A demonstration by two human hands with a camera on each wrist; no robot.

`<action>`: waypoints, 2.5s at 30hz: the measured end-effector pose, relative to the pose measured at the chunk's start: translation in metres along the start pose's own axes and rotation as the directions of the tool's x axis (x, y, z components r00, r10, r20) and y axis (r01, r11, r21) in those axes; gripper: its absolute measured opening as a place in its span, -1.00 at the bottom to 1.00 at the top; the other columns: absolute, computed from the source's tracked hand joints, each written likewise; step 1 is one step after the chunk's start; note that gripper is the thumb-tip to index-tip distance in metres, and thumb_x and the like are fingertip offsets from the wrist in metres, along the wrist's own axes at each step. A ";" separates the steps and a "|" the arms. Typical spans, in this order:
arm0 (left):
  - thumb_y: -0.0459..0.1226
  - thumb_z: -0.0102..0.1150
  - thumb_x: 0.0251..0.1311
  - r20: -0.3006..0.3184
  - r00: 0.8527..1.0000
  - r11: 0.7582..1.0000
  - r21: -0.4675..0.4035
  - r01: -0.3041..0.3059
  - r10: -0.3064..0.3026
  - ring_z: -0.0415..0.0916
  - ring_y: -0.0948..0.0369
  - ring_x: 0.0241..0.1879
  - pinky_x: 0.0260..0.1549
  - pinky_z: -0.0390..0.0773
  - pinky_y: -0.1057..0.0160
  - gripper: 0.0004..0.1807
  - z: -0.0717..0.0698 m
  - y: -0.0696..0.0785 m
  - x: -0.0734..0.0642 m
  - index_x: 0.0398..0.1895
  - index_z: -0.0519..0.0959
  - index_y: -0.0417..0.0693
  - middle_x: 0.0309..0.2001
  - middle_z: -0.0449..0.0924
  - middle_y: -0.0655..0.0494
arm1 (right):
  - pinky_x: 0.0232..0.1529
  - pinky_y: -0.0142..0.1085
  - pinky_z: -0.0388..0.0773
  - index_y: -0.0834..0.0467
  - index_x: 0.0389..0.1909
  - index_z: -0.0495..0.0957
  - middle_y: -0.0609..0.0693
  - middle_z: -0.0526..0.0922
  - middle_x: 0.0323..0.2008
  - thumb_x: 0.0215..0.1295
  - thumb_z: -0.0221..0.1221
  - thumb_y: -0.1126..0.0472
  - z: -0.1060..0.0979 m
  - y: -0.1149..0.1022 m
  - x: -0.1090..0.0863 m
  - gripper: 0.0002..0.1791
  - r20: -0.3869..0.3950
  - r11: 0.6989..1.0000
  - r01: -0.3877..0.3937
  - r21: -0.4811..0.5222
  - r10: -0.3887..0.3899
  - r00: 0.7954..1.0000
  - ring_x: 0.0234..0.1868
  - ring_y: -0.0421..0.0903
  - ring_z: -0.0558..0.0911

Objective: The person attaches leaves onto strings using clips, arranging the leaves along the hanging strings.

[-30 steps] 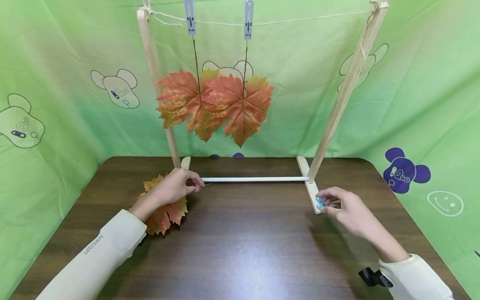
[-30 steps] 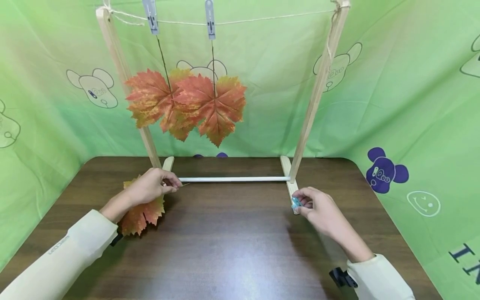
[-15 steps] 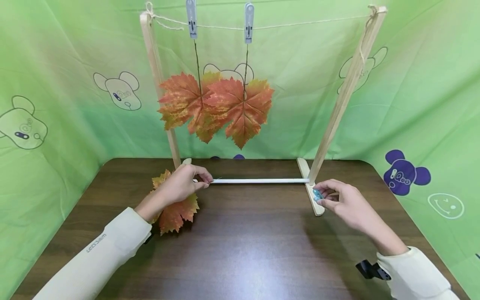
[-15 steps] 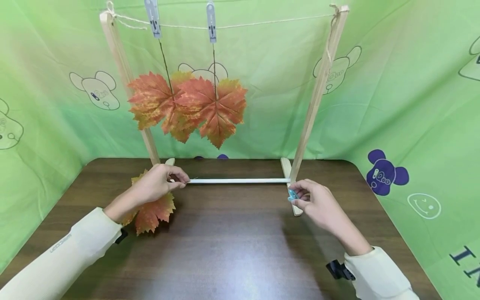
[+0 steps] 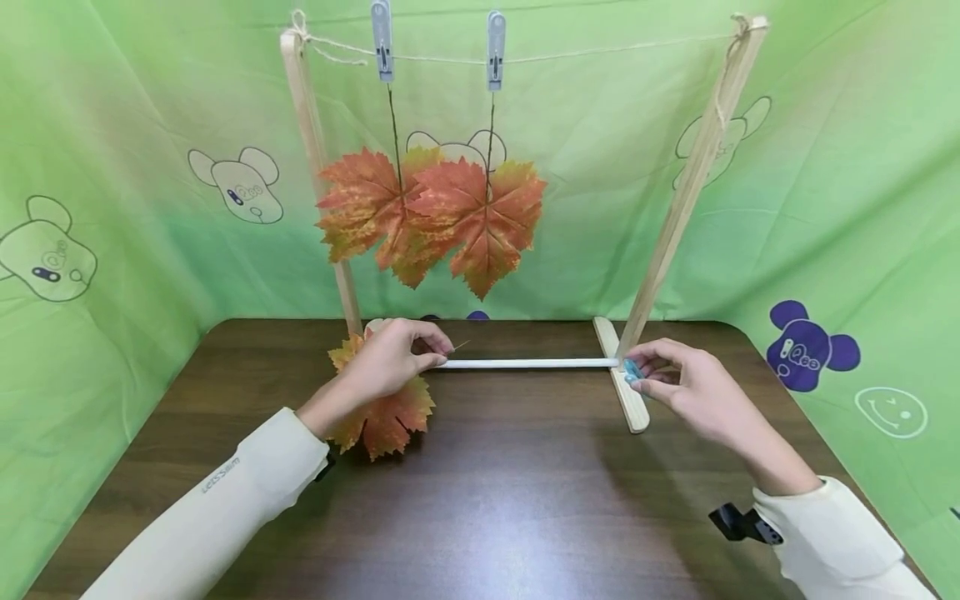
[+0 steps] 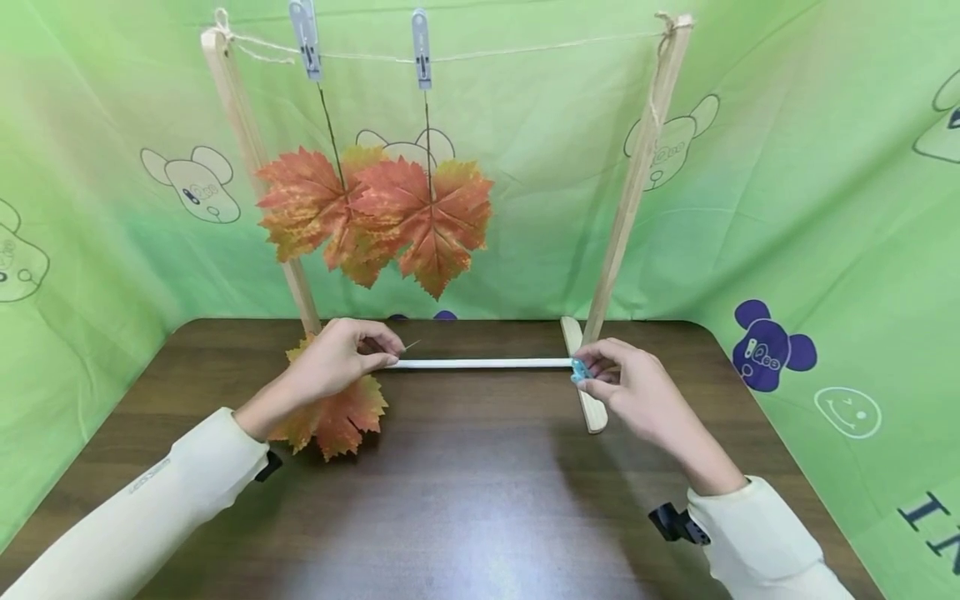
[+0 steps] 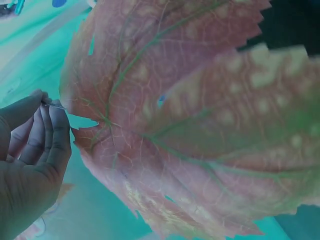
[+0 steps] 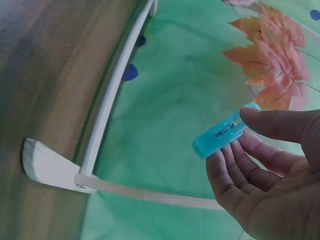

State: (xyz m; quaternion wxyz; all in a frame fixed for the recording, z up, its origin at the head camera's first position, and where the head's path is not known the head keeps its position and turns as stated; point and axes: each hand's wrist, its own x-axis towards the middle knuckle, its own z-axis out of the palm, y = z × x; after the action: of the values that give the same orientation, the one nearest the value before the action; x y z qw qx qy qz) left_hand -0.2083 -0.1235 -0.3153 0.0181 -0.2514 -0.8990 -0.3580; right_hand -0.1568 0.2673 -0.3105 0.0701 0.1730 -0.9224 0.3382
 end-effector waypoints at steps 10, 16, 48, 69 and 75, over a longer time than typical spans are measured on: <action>-0.35 0.39 0.33 0.006 1.000 0.997 -0.071 -0.007 0.007 0.65 0.28 -0.26 -0.20 0.64 0.27 -0.94 0.009 0.023 0.010 -0.20 0.78 -0.03 -0.28 0.77 0.15 | -0.17 -0.60 0.58 0.37 0.08 0.65 0.19 0.77 -0.13 0.30 0.35 0.46 -0.011 -0.012 0.007 -0.67 -0.019 1.000 0.026 0.007 -0.026 0.999 -0.23 -0.45 0.62; -0.33 0.39 0.34 -0.004 1.000 0.996 -0.093 0.000 0.000 0.63 0.27 -0.26 -0.20 0.63 0.30 -0.96 0.016 0.036 0.016 -0.21 0.77 -0.04 -0.29 0.74 0.15 | -0.17 -0.60 0.59 0.38 0.13 0.62 0.23 0.77 -0.09 0.31 0.33 0.46 -0.017 -0.021 0.012 -0.63 -0.019 0.999 0.029 0.026 -0.029 0.999 -0.20 -0.36 0.68; -0.28 0.38 0.36 -0.119 0.988 0.979 -0.166 -0.120 0.101 0.66 0.31 -0.35 -0.30 0.57 0.41 -0.94 0.034 0.086 0.051 -0.24 0.73 -0.08 -0.35 0.73 0.15 | -0.10 -0.58 0.63 0.27 0.17 0.58 -0.36 0.71 -0.12 0.43 0.30 0.33 -0.048 -0.046 0.030 -0.66 -0.079 0.984 0.046 0.174 -0.032 0.996 -0.07 -0.46 0.69; -0.28 0.41 0.33 -0.235 0.967 0.956 -0.249 -0.158 0.098 0.62 0.33 -0.39 -0.34 0.57 0.44 -0.95 0.028 0.127 0.075 -0.24 0.75 -0.06 -0.35 0.74 0.17 | -0.09 -0.62 0.54 0.12 0.14 0.61 -0.41 0.72 -0.20 0.44 0.33 0.23 -0.075 -0.073 0.052 -0.70 -0.195 0.987 0.036 0.157 -0.005 0.981 -0.09 -0.42 0.68; -0.27 0.42 0.33 -0.270 0.960 0.938 -0.306 -0.162 0.078 0.60 0.32 -0.42 -0.36 0.56 0.42 -0.95 0.025 0.134 0.080 -0.28 0.74 -0.05 -0.40 0.73 0.18 | -0.09 -0.59 0.56 0.07 0.08 0.66 -0.35 0.74 -0.21 0.39 0.36 0.30 -0.084 -0.079 0.058 -0.71 -0.243 0.974 0.077 0.214 -0.023 0.970 -0.09 -0.39 0.72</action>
State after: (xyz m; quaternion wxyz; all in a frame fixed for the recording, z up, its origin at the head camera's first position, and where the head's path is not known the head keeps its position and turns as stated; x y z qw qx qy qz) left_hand -0.2121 0.0110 -0.2321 0.1133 -0.2580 -0.8007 -0.5287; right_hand -0.1808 0.2495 -0.1851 0.1694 0.1610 -0.8590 0.4555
